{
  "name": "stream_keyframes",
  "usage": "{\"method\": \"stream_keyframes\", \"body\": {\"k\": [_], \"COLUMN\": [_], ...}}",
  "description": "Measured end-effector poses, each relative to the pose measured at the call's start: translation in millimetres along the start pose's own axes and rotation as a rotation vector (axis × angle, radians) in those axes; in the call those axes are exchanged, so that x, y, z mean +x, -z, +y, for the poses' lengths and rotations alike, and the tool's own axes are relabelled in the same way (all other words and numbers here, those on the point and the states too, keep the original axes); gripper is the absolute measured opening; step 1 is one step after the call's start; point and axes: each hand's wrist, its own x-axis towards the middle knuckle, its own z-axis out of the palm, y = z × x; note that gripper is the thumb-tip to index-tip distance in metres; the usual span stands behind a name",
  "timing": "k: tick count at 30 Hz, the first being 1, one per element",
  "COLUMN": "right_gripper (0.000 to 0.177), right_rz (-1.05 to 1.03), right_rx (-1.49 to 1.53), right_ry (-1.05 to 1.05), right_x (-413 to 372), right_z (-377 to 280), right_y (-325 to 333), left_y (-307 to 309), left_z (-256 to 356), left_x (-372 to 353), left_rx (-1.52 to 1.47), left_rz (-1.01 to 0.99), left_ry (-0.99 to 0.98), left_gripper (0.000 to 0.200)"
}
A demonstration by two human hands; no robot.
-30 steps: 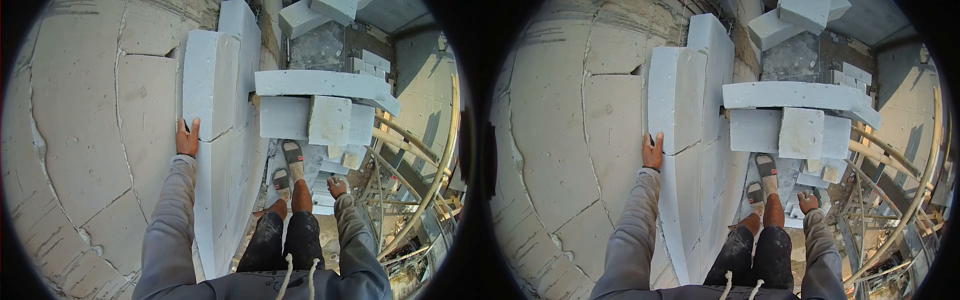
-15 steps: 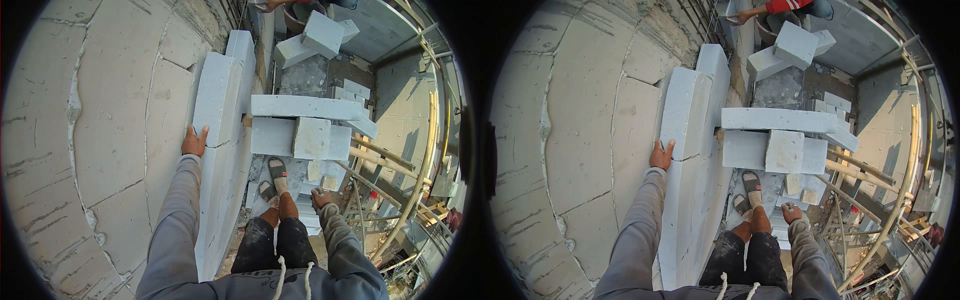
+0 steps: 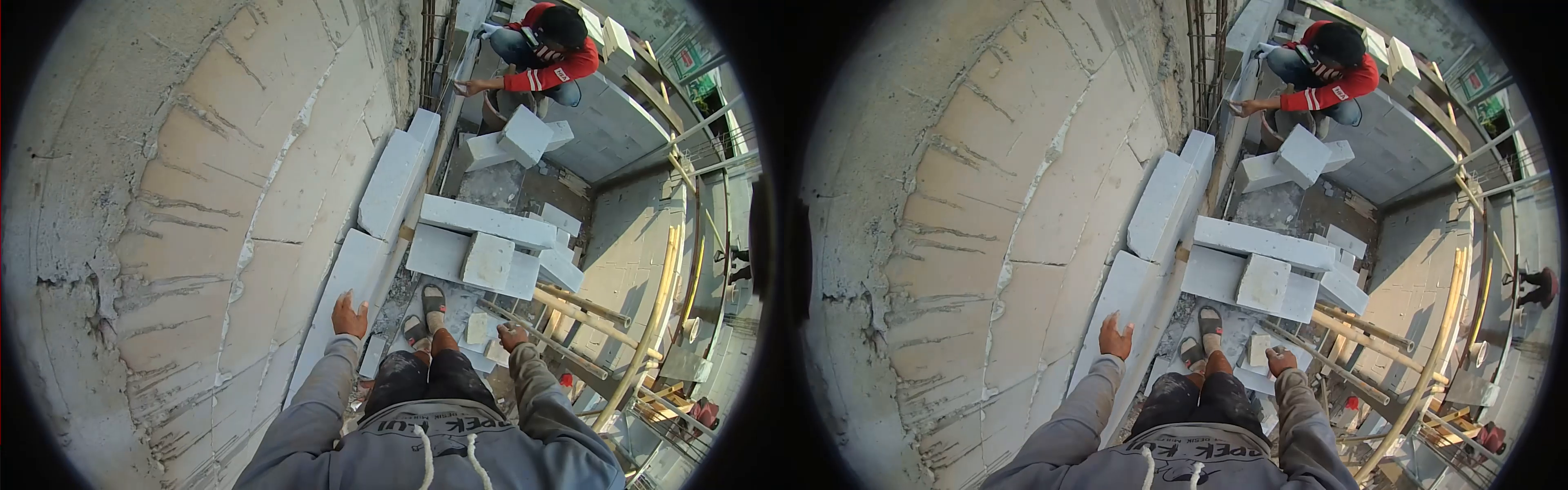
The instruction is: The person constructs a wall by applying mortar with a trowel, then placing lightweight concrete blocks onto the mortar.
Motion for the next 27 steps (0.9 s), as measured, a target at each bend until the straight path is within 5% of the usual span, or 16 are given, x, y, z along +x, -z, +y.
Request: {"method": "stream_keyframes", "body": {"k": [3, 7, 10, 21, 24, 27], "right_gripper": [0.037, 0.044, 0.045, 0.05, 0.049, 0.051], "right_rz": [0.123, 0.081, 0.116, 0.008, -0.028, -0.037], "right_rx": [-0.069, -0.161, -0.219, -0.303, -0.053, 0.501], "right_ry": [0.208, 0.214, 0.261, 0.255, 0.053, -0.227], "right_x": [-12.4, -83.2, -86.3, -45.9, -18.4, 11.2], "right_z": [-10.1, -91.3, -88.3, -78.2, -60.0, -38.3], "right_y": [11.6, 64.4, 66.5, 86.5, 76.3, 55.7], "left_y": [18.2, 39.5, 52.5, 58.7, 49.2, 49.9], "left_z": [-21.4, -42.8, -64.7, -103.5, -93.1, -32.9], "left_x": [-79.1, -127.3, -140.6, -148.8, -171.7, -168.7], "left_rx": [-0.04, 0.025, -0.068, -0.481, -0.425, -0.342], "left_rz": [-0.152, -0.384, -0.395, -0.049, -0.162, -0.389], "left_ry": [0.222, 0.427, 0.518, 0.622, 0.638, 0.569], "left_gripper": [0.057, 0.054, 0.05, 0.04, 0.041, 0.043]}}
